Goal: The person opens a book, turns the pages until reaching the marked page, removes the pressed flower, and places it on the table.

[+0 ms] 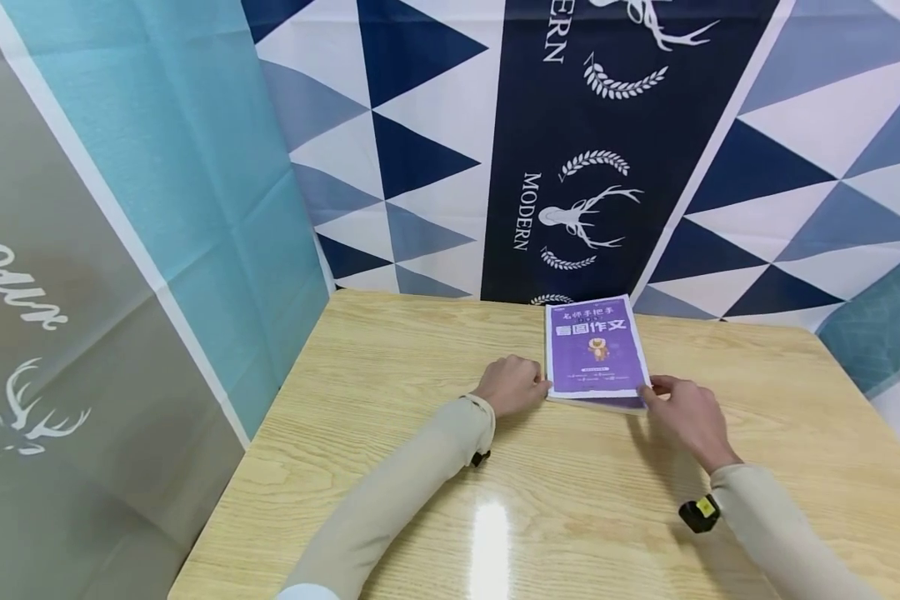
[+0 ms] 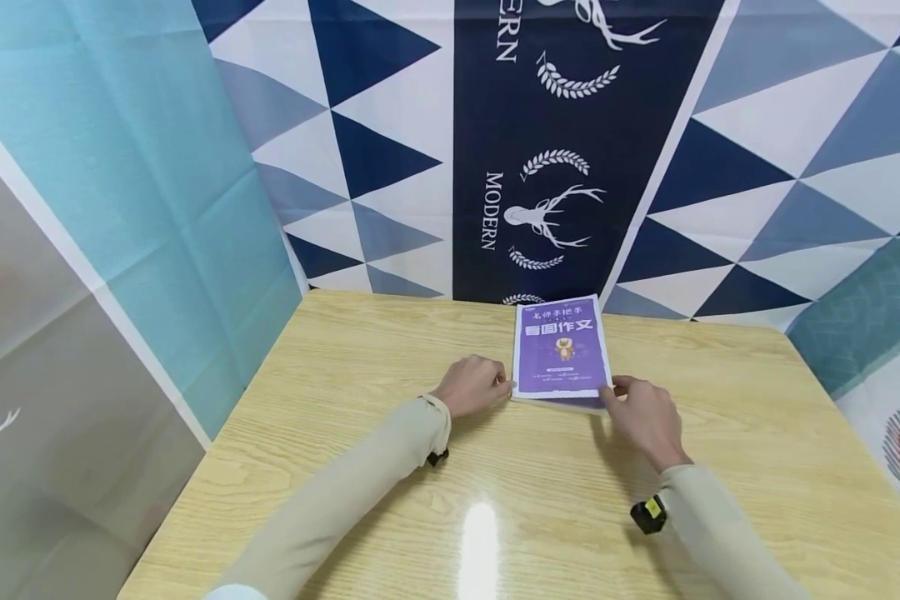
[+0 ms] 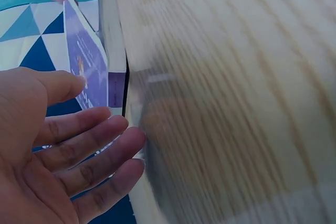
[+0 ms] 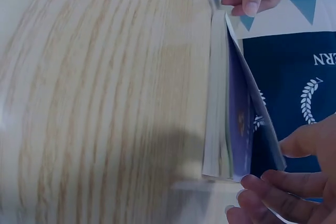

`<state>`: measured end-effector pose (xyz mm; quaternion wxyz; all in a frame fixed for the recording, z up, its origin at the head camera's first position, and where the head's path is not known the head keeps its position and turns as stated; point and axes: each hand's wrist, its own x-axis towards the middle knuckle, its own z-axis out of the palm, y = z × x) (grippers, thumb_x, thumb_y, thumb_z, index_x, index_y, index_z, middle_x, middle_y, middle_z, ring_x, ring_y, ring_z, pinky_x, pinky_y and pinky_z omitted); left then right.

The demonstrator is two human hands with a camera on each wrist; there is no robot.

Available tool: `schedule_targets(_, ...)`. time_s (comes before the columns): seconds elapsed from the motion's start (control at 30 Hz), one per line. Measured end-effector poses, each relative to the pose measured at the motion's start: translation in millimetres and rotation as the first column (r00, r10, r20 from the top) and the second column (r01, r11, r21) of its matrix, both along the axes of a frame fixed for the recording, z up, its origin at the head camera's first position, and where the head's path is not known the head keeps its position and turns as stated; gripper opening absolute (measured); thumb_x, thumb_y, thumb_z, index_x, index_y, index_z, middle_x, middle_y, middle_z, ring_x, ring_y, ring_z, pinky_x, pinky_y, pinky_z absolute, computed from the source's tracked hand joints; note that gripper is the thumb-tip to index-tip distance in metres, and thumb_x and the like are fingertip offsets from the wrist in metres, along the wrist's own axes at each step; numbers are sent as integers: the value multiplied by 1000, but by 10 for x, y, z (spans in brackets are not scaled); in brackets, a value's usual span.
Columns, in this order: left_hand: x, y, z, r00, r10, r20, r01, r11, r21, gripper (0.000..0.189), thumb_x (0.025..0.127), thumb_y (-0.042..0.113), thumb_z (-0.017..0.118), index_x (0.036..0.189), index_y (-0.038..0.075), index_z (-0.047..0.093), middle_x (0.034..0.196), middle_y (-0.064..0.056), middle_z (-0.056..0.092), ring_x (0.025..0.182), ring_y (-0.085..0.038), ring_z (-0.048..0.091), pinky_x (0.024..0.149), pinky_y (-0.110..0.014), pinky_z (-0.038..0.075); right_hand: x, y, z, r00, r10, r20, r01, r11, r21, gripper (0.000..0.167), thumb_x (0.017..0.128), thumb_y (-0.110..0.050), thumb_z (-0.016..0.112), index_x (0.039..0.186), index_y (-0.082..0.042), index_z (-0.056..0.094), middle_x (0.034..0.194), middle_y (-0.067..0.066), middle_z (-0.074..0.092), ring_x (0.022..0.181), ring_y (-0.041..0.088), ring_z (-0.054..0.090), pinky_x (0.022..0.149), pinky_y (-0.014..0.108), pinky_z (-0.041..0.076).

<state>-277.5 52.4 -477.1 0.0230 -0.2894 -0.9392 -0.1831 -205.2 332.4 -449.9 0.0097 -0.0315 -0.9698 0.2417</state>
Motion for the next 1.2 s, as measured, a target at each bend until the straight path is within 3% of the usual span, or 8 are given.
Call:
schedule_targets(0.3, -40, 176, -69, 999, 7, 42, -5, 998, -59, 35, 97, 43, 71, 71, 20, 67, 67, 11, 60, 55, -4, 50, 53, -21, 44, -21, 82, -207, 1000, 25, 20, -25, 999, 20, 57, 102, -35, 61, 134, 12, 59, 108, 27, 69, 87, 34, 61, 67, 43, 48)
schedule_targets(0.5, -12, 248, -45, 996, 64, 55, -58, 994, -92, 38, 94, 46, 73, 70, 19, 63, 67, 8, 58, 56, -8, 49, 52, -25, 45, -24, 85, -308, 1000, 16, 2, -16, 1000, 16, 47, 99, -27, 65, 128, 11, 64, 100, 22, 71, 78, 26, 57, 62, 34, 42)
schedule_targets(0.77, -12, 295, -36, 991, 112, 72, -105, 990, -96, 38, 92, 47, 73, 70, 18, 63, 67, 7, 58, 56, -9, 50, 52, -26, 45, -49, 86, -314, 999, 3, -38, -3, 1000, -1, 42, 98, -22, 67, 123, 13, 66, 100, 23, 72, 78, 26, 57, 63, 33, 42)
schedule_targets(0.93, 10, 290, -30, 990, 119, 76, -113, 991, -75, 31, 93, 44, 73, 78, 17, 69, 68, 7, 58, 58, -9, 51, 54, -26, 45, -70, 68, -329, 998, -9, -61, 9, 1000, -12, 41, 98, -21, 69, 121, 13, 67, 100, 23, 72, 80, 27, 59, 65, 34, 42)
schedule_targets(1.2, 74, 212, -33, 988, 115, 107, -107, 991, -82, 27, 94, 41, 72, 84, 16, 72, 69, 7, 59, 60, -9, 53, 55, -25, 46, -61, -7, -321, 998, 7, -59, -8, 1000, -19, 37, 96, -18, 72, 117, 13, 69, 104, 28, 72, 84, 31, 64, 72, 44, 50)
